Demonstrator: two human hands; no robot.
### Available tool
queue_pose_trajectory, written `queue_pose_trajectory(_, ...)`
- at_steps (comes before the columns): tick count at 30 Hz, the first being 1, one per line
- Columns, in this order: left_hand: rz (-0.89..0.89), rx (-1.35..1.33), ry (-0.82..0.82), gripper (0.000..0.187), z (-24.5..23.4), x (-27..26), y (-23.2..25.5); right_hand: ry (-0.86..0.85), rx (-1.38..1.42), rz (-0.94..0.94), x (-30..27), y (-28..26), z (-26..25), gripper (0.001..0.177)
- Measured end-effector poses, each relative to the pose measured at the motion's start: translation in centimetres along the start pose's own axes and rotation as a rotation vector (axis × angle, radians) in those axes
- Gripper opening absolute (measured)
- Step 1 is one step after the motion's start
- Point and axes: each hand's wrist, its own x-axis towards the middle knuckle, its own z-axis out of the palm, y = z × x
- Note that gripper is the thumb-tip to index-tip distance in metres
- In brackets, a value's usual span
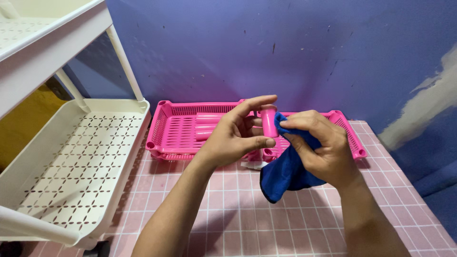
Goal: The person wipes pink plastic tubes with a blue cloth, then inserts them into holes on two pink plastic trays to form legs. The person continues inserting additional tubes into the trays, building a small stand-like structure.
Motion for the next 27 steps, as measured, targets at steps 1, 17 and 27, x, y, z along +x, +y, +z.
queue_pose_trajectory(1,-0.007,-0.022,-0.02,0.069,0.0,-0.1,-0.1,0.035,-0.005,0.031,-0.1,0.0,0.0,0.023)
queue_pose_trajectory(17,0.085,0.109,0.018,0.063,-0.3,0.2,-0.4,-0.021,0.031,0.026,-0.1,0.3,-0.1,0.022)
queue_pose_trajectory(27,-0.008,0.066,0.075,0.06,-0.3,-0.1,0.3,0.007,-0.044,0.038,-0.1,0.1,0.4,0.02)
